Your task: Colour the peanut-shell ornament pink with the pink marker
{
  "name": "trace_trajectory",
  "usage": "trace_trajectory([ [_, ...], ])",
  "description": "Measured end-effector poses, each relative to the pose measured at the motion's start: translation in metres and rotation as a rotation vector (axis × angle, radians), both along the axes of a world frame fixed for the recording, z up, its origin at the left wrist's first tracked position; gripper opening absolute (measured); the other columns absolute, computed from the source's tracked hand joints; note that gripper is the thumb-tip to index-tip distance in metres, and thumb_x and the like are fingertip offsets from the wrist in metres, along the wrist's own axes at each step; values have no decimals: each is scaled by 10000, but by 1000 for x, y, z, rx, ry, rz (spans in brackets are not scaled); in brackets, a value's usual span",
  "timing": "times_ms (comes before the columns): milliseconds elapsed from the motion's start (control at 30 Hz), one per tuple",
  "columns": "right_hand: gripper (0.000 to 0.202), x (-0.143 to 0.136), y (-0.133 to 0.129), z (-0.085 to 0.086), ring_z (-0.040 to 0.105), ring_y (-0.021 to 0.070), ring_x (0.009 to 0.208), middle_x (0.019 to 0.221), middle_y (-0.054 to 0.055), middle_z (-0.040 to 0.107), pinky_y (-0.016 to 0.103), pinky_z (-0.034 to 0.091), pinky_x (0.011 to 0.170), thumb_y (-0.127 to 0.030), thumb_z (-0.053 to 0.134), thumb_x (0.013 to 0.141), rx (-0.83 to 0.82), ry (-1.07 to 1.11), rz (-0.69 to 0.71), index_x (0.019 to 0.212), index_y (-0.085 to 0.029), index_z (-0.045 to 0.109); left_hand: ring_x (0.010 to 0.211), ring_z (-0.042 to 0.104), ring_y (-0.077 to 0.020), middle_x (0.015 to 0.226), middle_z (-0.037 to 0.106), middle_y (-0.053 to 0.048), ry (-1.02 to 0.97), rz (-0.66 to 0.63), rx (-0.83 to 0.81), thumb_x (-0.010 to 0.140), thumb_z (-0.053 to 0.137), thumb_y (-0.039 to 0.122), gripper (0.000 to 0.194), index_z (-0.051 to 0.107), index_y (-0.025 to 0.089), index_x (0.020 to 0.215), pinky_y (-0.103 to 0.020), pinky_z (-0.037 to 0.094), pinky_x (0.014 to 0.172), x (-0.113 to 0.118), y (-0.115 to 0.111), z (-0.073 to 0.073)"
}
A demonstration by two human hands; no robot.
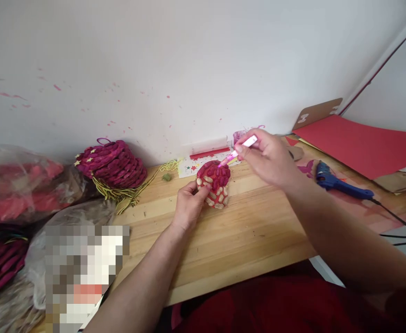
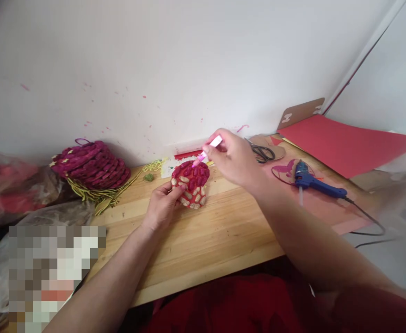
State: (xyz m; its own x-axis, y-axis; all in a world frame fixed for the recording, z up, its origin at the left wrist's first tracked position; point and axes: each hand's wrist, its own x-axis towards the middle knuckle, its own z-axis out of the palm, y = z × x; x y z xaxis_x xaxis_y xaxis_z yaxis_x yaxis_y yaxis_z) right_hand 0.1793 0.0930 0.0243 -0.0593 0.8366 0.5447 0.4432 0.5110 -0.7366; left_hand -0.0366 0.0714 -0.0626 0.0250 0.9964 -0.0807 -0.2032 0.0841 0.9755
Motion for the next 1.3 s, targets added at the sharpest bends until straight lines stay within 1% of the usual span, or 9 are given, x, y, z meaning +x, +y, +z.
trace_trajectory([
  [67, 151, -17, -17, -8, 675, 178, 756, 835, 4, 742, 326, 490, 696, -381, 694, 967, 86, -13, 15, 944, -239, 647, 627, 566, -134, 763, 735, -28, 19, -15, 33, 642, 911, 505, 425, 788, 159, 856, -252, 446, 600, 0, -1, 1],
  [167, 72, -30, -27, -20, 687, 195, 835, 902, 21, 762, 359, 489, 771, -300, 648, 987, 242, -91, -22, 951, -237, 646, 609, 514, -123, 733, 696, -12, 95, -27, 95, 699, 865, 477, 354, 778, 165, 841, -247, 397, 569, -1, -3, 3],
  [267, 33, -32, -29, -31, 694, 218, 887, 927, 24, 767, 391, 471, 819, -266, 658, 977, 374, -154, -40, 959, -239, 651, 600, 457, -117, 693, 639, 4, 213, -13, 164, 752, 815, 451, 289, 753, 172, 797, -251, 363, 563, -2, -3, 4],
  [367, 42, -29, -30, -36, 692, 228, 893, 920, 20, 768, 403, 458, 829, -278, 676, 980, 432, -198, -49, 973, -244, 653, 615, 445, -126, 695, 624, 2, 294, -3, 201, 777, 782, 444, 271, 730, 178, 778, -262, 361, 573, -3, -3, 3],
  [533, 51, -28, -29, -38, 682, 221, 885, 900, 14, 766, 402, 448, 835, -271, 683, 985, 466, -236, -27, 969, -240, 647, 655, 486, -151, 718, 632, -15, 372, 9, 233, 804, 741, 461, 285, 696, 186, 743, -284, 394, 614, -3, -2, 0],
  [733, 63, -31, -27, -42, 692, 213, 912, 924, 7, 776, 400, 445, 855, -246, 693, 980, 462, -259, 6, 971, -235, 632, 668, 476, -152, 718, 595, -5, 422, 19, 267, 807, 723, 406, 233, 673, 196, 720, -286, 385, 621, -3, -4, 2],
  [867, 62, -32, -27, -42, 698, 220, 919, 917, 10, 779, 397, 452, 836, -259, 692, 985, 470, -258, -25, 966, -240, 635, 661, 447, -147, 690, 550, 8, 423, 27, 280, 789, 717, 376, 212, 649, 200, 692, -283, 374, 619, -2, -4, 3],
  [1100, 46, -28, -27, -39, 709, 228, 902, 942, 25, 789, 404, 466, 816, -280, 680, 981, 473, -209, -90, 980, -243, 652, 684, 470, -156, 711, 572, 1, 431, 33, 274, 770, 712, 357, 185, 635, 205, 699, -290, 387, 646, -3, -3, 3],
  [1300, 47, -30, -26, -40, 714, 222, 893, 898, 11, 779, 395, 471, 815, -255, 701, 962, 464, -195, -41, 955, -232, 661, 683, 451, -155, 705, 549, 2, 454, 26, 310, 799, 693, 372, 208, 636, 199, 698, -289, 377, 639, -2, -4, 3],
])
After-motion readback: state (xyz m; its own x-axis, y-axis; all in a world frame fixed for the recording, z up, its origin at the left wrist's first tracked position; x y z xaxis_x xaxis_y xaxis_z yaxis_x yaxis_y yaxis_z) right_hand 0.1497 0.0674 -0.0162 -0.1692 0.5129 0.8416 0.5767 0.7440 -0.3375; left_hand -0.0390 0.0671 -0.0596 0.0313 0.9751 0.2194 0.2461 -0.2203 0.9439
